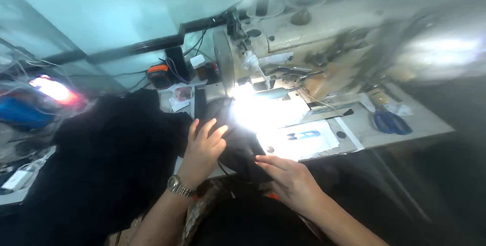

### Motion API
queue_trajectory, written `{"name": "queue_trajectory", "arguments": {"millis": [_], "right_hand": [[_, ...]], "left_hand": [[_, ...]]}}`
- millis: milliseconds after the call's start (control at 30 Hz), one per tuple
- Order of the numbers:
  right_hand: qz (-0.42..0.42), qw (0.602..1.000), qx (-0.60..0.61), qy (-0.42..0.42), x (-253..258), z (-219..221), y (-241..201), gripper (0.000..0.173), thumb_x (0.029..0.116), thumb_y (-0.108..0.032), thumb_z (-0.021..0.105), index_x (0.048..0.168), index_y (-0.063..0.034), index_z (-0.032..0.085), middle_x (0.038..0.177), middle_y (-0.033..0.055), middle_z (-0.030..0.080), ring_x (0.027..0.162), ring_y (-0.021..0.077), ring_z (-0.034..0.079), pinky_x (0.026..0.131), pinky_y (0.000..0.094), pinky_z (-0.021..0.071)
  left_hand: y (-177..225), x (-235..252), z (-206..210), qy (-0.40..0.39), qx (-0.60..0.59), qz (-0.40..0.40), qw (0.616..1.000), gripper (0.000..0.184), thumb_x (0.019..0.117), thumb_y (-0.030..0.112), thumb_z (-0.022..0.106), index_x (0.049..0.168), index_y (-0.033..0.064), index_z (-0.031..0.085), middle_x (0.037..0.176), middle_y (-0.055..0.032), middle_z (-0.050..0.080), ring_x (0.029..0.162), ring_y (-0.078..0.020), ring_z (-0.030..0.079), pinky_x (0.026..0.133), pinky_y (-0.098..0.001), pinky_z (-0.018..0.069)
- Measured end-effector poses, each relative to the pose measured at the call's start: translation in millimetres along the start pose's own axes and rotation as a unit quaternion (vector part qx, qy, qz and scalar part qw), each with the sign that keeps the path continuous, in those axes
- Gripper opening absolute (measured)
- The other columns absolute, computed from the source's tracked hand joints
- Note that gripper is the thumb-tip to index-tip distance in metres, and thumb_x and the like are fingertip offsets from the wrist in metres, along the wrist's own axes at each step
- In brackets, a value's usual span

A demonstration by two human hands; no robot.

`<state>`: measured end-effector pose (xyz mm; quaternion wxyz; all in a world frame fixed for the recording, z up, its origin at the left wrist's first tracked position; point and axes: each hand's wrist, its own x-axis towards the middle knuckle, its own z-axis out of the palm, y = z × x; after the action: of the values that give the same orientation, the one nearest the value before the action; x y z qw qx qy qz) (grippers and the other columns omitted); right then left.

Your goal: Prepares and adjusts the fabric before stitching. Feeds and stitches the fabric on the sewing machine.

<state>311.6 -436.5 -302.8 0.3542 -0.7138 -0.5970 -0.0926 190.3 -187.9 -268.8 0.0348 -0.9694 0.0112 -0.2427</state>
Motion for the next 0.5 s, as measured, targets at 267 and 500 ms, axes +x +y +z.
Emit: {"name": "queue_trajectory", "arguments": {"millis": [267, 500], "right_hand": [[0.006, 1.000, -0.003, -0.004, 32, 0, 7, 0.023, 0.0923, -0.006, 0.056, 0.103, -0.0087, 0.075, 0.120, 0.0050, 0.074, 0.101, 0.0182, 0.074, 0.078, 0.0336, 0.0618], [0.032, 0.997, -0.075, 0.014, 79, 16, 26, 0.019, 0.0978, -0.014, 0.057, 0.100, -0.0090, 0.076, 0.080, 0.0100, 0.071, 0.069, 0.0281, 0.071, 0.057, 0.0458, 0.0581]], "left_hand": [[-20, 27, 3, -0.003, 0.019, -0.006, 1.000, 0.014, 0.0912, 0.002, 0.064, 0.085, 0.0139, 0.069, 0.127, -0.0006, 0.071, 0.139, -0.0294, 0.052, 0.117, -0.0694, 0.0270], [-61, 65, 22, -0.035, 0.033, -0.018, 0.999, 0.017, 0.0949, 0.000, 0.059, 0.093, 0.0108, 0.072, 0.126, -0.0052, 0.069, 0.133, -0.0312, 0.055, 0.116, -0.0657, 0.0300]]}}
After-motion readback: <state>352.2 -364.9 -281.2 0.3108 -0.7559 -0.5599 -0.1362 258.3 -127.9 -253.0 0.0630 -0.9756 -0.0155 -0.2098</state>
